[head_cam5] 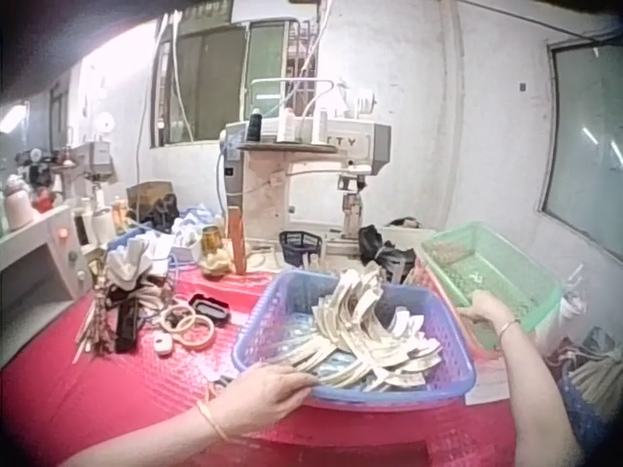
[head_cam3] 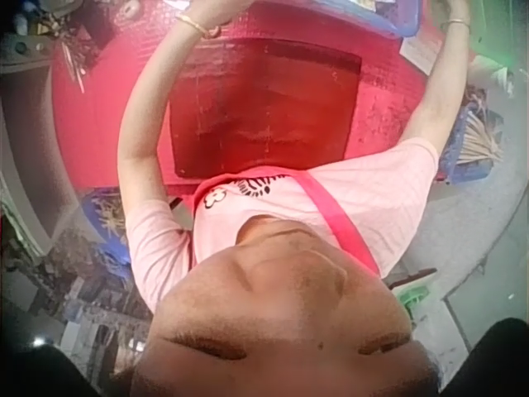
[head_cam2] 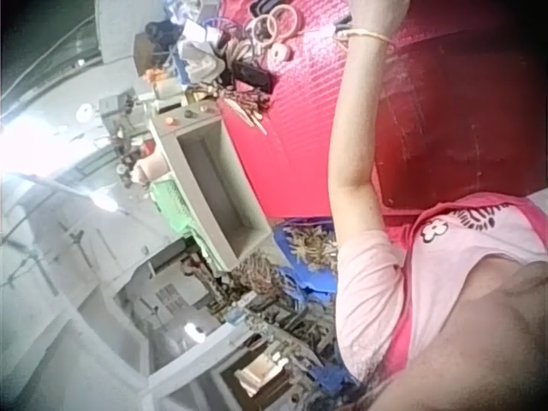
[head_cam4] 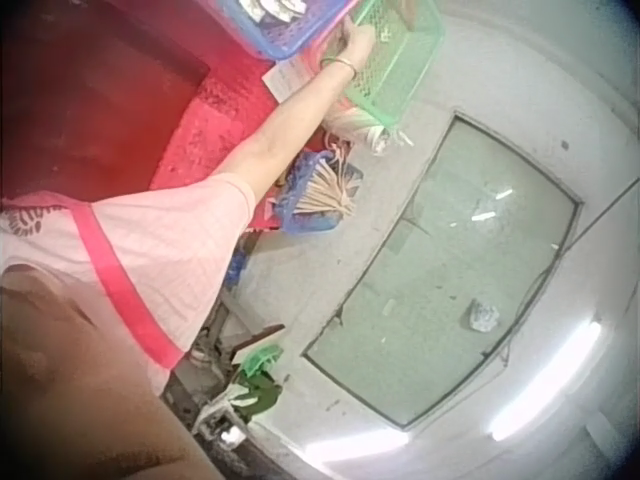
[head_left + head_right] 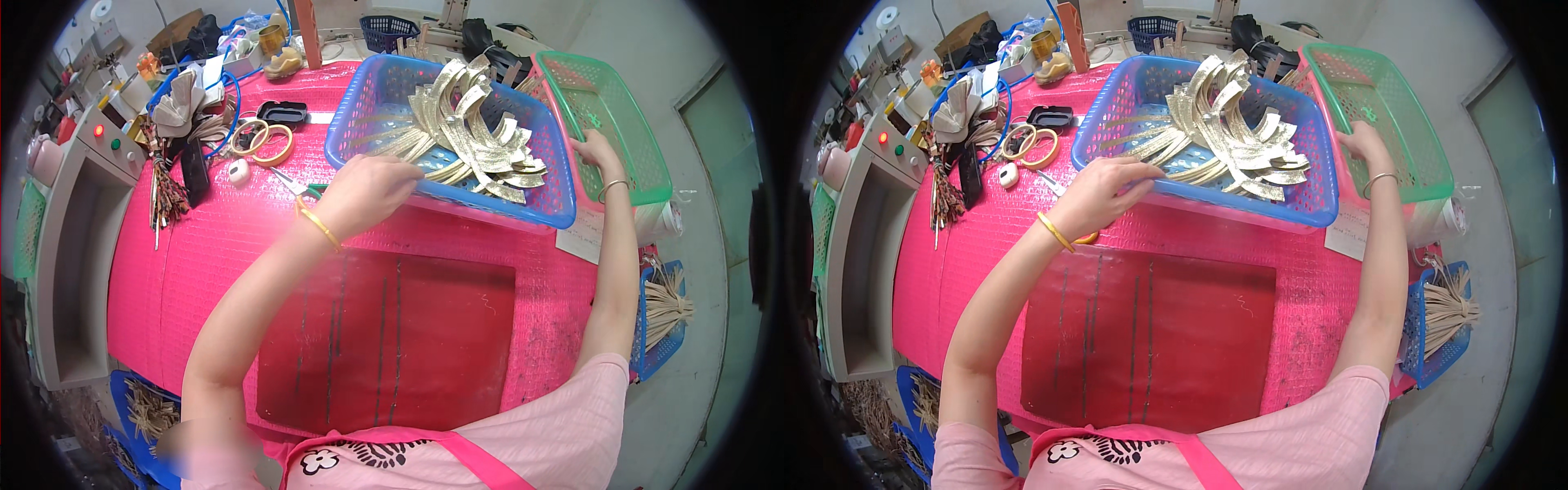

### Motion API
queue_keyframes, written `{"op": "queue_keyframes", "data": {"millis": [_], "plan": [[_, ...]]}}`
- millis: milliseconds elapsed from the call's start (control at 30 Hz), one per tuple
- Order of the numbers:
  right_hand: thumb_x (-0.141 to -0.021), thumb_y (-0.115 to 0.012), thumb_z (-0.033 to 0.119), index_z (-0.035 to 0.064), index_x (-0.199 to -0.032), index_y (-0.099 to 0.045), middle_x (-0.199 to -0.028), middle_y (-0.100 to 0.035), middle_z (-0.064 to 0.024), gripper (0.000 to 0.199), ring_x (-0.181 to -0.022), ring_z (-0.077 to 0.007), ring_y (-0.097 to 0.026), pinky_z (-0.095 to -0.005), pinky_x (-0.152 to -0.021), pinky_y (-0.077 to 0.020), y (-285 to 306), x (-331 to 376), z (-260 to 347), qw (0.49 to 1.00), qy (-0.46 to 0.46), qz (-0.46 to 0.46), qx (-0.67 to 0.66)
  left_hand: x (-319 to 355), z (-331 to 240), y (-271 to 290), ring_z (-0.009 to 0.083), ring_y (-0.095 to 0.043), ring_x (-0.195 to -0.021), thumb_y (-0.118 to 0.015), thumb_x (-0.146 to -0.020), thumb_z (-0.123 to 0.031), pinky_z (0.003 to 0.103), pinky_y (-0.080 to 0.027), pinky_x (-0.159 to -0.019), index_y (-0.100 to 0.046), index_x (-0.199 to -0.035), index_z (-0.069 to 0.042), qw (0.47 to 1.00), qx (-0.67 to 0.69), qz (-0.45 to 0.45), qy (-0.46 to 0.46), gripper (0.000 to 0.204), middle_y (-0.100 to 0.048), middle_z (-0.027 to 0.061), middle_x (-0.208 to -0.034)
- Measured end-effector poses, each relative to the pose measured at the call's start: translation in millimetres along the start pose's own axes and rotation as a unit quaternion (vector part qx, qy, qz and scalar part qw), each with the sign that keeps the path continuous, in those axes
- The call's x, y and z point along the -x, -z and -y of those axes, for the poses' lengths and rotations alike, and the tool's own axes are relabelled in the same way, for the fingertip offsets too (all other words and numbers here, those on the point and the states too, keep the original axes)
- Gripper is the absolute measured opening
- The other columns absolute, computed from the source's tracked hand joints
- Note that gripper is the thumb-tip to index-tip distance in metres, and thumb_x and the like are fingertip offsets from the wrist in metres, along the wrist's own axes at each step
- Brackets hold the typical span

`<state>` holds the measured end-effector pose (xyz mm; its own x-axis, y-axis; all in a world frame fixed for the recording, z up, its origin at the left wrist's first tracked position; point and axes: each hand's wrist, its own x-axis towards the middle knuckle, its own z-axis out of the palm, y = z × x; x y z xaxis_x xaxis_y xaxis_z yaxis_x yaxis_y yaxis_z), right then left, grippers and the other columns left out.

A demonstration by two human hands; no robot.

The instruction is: Manually assembling and organizing decorative shoe straps by threading metallic buckles onto them.

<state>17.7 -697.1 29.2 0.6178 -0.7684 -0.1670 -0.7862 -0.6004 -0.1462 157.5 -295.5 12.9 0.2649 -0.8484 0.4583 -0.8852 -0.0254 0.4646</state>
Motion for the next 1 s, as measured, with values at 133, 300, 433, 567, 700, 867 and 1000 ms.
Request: {"op": "queue_keyframes", "data": {"millis": [133, 300, 433, 567, 700, 867, 1000], "plan": [[-0.073, -0.058, 0.040, -0.0028, -0.094, -0.057, -0.074, -0.059, -0.0157, 0.047, -0.070, -0.0230, -0.058, -0.0347, -0.062, -0.0452, 12, 13, 4, 0.999, -0.007, -0.019, -0.034, 0, -1, -4, 0.0288, -0.055, -0.072, -0.051, -0.074, -0.012, 0.040, -0.042, -0.065, -0.058, -0.082, -0.005, 1.000, -0.007, -0.012, -0.013, 0.013, -0.056, 0.0112, -0.072], [-0.065, -0.056, 0.062, -0.0106, -0.119, -0.035, -0.119, -0.040, -0.0274, 0.093, -0.115, -0.0315, -0.039, -0.0358, -0.094, -0.0324, -5, 72, 147, 0.969, 0.226, 0.090, -0.041, 5, -5, 4, 0.0260, -0.055, -0.081, -0.056, -0.073, -0.010, 0.036, -0.041, -0.072, -0.057, -0.093, -0.006, 0.997, -0.073, 0.030, 0.009, 0.020, -0.058, 0.0098, -0.082], [-0.052, -0.061, 0.068, -0.0159, -0.113, -0.034, -0.109, -0.045, -0.0316, 0.108, -0.104, -0.0397, -0.045, -0.0369, -0.091, -0.0355, -60, 45, 182, 0.962, 0.225, 0.056, 0.142, 8, -7, -3, 0.0243, -0.053, -0.084, -0.057, -0.071, -0.009, 0.035, -0.038, -0.074, -0.057, -0.094, -0.007, 0.997, -0.077, 0.013, 0.023, 0.023, -0.058, 0.0079, -0.085], [-0.050, -0.078, 0.031, -0.0098, -0.105, -0.046, -0.102, -0.053, -0.0240, 0.075, -0.092, -0.0303, -0.054, -0.0326, -0.079, -0.0423, -82, 21, 172, 0.953, 0.288, -0.013, -0.097, 11, 0, -12, 0.0230, -0.053, -0.081, -0.057, -0.069, -0.007, 0.034, -0.038, -0.075, -0.057, -0.095, -0.008, 0.997, -0.068, -0.022, -0.030, 0.027, -0.057, 0.0059, -0.082], [-0.050, -0.079, 0.027, -0.0072, -0.075, -0.059, -0.070, -0.059, -0.0107, 0.047, -0.064, -0.0177, -0.056, -0.0274, -0.058, -0.0423, -82, -8, 156, 0.931, 0.264, 0.145, -0.205, 13, -1, -11, 0.0226, -0.052, -0.078, -0.056, -0.067, -0.006, 0.034, -0.037, -0.075, -0.056, -0.094, -0.008, 0.996, -0.072, -0.051, -0.033, 0.027, -0.055, 0.0053, -0.077], [-0.051, -0.077, 0.023, -0.0052, -0.079, -0.061, -0.070, -0.058, -0.0071, 0.043, -0.061, -0.0143, -0.053, -0.0272, -0.058, -0.0412, -80, 2, 160, 0.927, 0.257, 0.203, -0.184, 12, 0, -13, 0.0224, -0.052, -0.078, -0.057, -0.067, -0.006, 0.035, -0.037, -0.076, -0.057, -0.093, -0.008, 0.996, -0.072, -0.045, -0.023, 0.026, -0.056, 0.0055, -0.078], [-0.052, -0.076, 0.018, -0.0053, -0.086, -0.059, -0.076, -0.059, -0.0088, 0.044, -0.068, -0.0156, -0.056, -0.0273, -0.062, -0.0427, -70, 23, 168, 0.912, 0.213, 0.266, -0.228, 12, 1, -10, 0.0241, -0.053, -0.081, -0.057, -0.067, -0.007, 0.036, -0.035, -0.084, -0.057, -0.094, -0.008, 0.999, -0.046, -0.026, -0.004, 0.027, -0.057, 0.0078, -0.080]]}}
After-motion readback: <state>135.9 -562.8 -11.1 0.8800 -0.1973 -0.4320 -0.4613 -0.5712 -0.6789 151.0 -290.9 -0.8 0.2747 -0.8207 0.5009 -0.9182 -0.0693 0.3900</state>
